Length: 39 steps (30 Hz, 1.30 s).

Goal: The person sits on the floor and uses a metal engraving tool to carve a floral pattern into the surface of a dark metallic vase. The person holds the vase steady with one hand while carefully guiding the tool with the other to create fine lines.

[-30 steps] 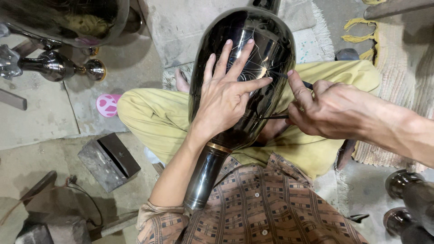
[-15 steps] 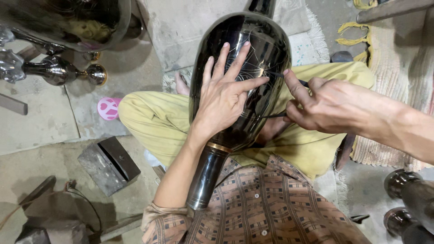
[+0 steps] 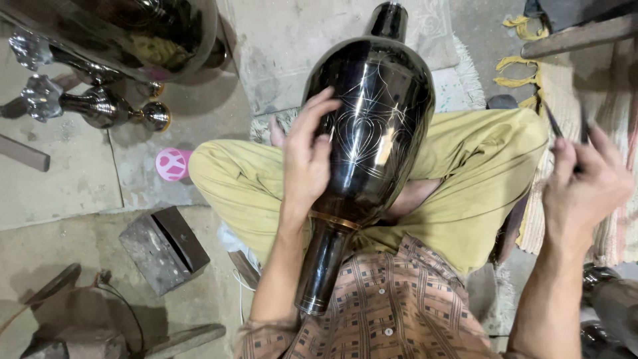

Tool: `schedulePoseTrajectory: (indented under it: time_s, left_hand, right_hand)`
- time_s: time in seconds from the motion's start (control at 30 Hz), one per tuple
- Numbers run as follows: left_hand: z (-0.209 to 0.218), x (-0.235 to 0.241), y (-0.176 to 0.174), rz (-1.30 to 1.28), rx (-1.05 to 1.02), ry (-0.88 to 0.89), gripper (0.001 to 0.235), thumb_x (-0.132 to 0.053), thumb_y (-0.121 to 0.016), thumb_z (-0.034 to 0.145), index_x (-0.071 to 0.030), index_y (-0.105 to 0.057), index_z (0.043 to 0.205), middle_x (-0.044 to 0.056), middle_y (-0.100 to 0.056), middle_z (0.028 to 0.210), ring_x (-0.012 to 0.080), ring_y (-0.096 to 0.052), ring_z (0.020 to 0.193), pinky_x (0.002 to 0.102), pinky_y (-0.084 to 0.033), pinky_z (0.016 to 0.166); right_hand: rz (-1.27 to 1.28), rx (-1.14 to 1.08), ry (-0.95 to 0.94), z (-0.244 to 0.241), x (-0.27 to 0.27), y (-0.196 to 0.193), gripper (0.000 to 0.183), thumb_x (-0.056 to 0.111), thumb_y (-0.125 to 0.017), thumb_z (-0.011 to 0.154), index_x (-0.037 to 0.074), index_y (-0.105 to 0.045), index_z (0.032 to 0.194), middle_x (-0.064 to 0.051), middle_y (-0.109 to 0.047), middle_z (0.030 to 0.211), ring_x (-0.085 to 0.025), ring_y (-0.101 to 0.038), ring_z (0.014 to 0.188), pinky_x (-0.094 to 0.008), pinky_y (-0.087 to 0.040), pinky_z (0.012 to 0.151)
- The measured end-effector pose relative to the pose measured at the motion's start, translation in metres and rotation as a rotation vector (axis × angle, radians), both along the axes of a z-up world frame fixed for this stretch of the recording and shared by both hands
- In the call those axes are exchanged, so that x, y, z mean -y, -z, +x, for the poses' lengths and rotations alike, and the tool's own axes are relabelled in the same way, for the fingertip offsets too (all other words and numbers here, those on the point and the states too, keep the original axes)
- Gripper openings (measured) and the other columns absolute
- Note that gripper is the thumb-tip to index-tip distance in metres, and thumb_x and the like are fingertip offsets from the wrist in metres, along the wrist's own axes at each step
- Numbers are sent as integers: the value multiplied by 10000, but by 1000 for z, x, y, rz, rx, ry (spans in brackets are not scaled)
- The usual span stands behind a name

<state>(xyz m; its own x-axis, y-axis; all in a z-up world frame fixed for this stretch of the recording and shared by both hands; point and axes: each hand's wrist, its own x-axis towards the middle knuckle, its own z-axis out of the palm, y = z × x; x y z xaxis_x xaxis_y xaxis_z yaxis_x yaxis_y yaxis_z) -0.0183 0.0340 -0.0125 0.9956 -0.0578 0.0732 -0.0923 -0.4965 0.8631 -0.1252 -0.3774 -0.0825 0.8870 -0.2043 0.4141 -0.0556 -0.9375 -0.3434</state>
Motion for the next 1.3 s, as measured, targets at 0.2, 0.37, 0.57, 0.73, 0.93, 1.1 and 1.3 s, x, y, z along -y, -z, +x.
schedulePoseTrajectory:
  time_s: [0.2, 0.37, 0.57, 0.73, 0.93, 1.1, 1.3]
  left_hand:
    - [-65, -30, 15, -72, 26, -171, 566, -435, -542, 993, -74, -549, 1429, 195, -520, 1598, 344, -502, 1499, 612, -358, 1246]
    - [-126, -45, 43, -431, -378, -107, 1043, -564, -652, 881, -39, -109, 1601, 296, -196, 1661, 402, -317, 1524, 566, -300, 1206]
    - [-171, -75, 87, -673, -609, 12, 1075, -338, -770, 907, 10, -81, 1655, 304, -182, 1708, 373, -218, 1599, 425, -233, 1251]
    - [-175, -74, 83, -1037, -937, -49, 980, -262, -775, 832, -69, -251, 1637, 230, -619, 1094, 281, -662, 794, 386, -609, 643]
    - [-162, -51, 46, -1208, -922, 30, 761, -266, -755, 833, -9, -354, 1426, 221, -665, 1056, 272, -739, 718, 383, -649, 603]
    - [-164, -34, 44, -1306, -819, 113, 677, -277, -760, 861, -13, -406, 1374, 216, -649, 1094, 275, -737, 734, 360, -643, 611]
    - [-196, 7, 62, -1365, -819, 54, 645, -368, -727, 913, 73, -478, 1312, 222, -662, 1065, 266, -738, 771, 349, -635, 617]
  right_hand:
    - [-119, -145, 305, -66, 77, 119, 150, 103, -704, 1016, 11, -797, 1090, -261, -721, 1235, -337, -736, 1059, -418, -576, 963]
    - [-79, -173, 335, -90, 83, 155, 182, 103, -720, 972, 4, -788, 1108, -313, -673, 1293, -421, -697, 1118, -462, -552, 1027]
    - [-62, -216, 330, -71, 70, 155, 167, 170, -792, 957, 102, -803, 1109, -311, -600, 1457, -453, -635, 1217, -492, -523, 1026]
    - [96, -149, 448, -82, 38, 123, 210, 240, -780, 972, 94, -755, 1122, -268, -658, 1317, -406, -668, 1118, -479, -541, 954]
    - [176, -332, 444, -118, -16, 105, 420, 294, -808, 901, 58, -687, 1228, -179, -683, 1204, -356, -662, 1020, -467, -536, 911]
    - [76, -352, 338, -144, -38, 118, 716, 166, -772, 858, -14, -491, 1492, -229, -622, 1267, -425, -597, 1151, -507, -507, 926]
    - [-39, -64, 285, -125, -40, 122, 558, 65, -693, 931, -10, -536, 1461, -242, -625, 1363, -426, -597, 1240, -525, -471, 1052]
